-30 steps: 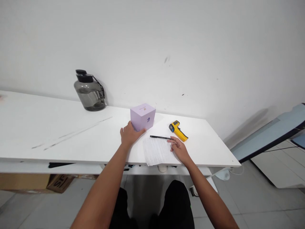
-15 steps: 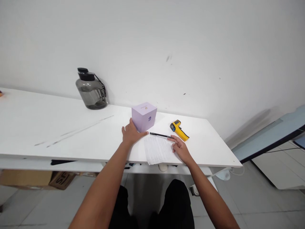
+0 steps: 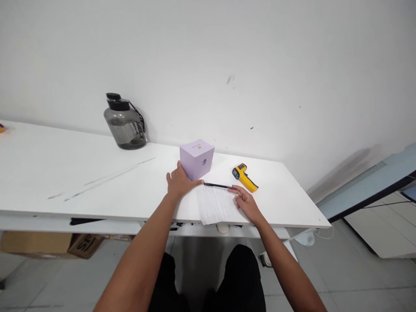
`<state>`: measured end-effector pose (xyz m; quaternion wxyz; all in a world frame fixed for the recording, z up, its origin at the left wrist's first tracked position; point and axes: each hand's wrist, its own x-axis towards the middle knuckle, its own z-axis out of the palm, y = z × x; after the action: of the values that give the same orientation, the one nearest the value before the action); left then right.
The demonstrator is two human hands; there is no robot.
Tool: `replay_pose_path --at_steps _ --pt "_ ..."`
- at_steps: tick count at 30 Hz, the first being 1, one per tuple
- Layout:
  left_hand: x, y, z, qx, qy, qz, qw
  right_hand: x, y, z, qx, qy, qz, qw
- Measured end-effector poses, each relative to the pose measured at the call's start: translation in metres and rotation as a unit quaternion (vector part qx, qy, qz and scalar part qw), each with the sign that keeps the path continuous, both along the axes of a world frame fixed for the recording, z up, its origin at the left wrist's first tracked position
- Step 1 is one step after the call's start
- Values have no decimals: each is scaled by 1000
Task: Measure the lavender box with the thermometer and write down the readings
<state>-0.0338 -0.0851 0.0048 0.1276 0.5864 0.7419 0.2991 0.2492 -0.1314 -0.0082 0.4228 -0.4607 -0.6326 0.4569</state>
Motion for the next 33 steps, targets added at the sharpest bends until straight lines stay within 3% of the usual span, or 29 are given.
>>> replay_pose_path --at_steps 20,28,33 --pt "-2 1 -3 -8 3 -8 1000 3 2 -5 -6 8 39 999" --pt "-1 2 -2 6 4 1 1000 1 5 -3 -19 13 -22 999" --pt "1 2 2 13 -9 24 1000 0 6 -11 -15 -42 -28 999"
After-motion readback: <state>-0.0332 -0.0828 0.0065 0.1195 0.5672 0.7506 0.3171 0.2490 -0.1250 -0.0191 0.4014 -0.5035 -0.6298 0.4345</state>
